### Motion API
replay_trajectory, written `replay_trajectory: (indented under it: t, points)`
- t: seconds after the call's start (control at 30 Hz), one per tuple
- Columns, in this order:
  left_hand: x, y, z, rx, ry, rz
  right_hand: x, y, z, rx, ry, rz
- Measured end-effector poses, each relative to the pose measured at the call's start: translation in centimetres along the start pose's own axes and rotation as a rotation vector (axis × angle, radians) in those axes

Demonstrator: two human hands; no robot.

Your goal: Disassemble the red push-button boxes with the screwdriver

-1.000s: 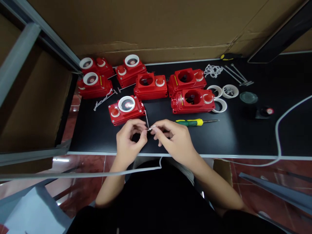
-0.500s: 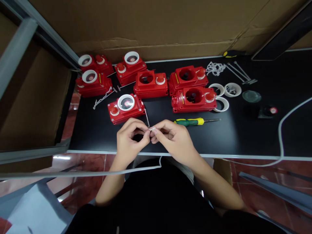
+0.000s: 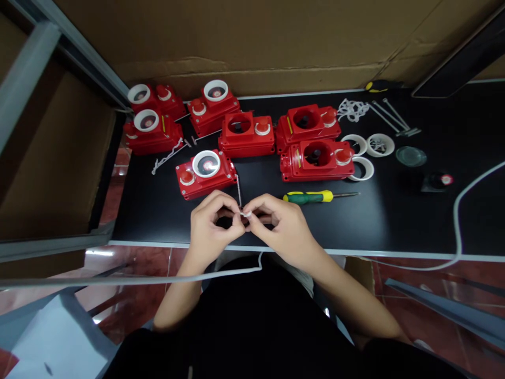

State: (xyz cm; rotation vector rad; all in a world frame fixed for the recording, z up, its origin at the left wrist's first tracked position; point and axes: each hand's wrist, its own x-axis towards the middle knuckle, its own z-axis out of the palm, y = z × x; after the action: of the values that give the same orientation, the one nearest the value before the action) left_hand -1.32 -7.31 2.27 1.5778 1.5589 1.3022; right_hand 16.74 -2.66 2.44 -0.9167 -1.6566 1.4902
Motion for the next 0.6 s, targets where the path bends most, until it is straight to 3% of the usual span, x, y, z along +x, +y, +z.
replay_trajectory:
  t: [0.2,0.43,0.6]
  points:
    - [-0.1,-0.1,0.1,-0.005,0.033,0.018,-0.1,0.1,0.1,-0.075,0.037,-0.043]
    - [0.0,0.0,0.2,0.005,0.024,-0.028,-0.7,-0.4,-0.5,-0.041,-0.038,0.057]
    - [0.1,0.0,0.2,-0.004,0.013,-0.033,-1.3,-1.1,-0.8,-0.273,0.038,-0.138]
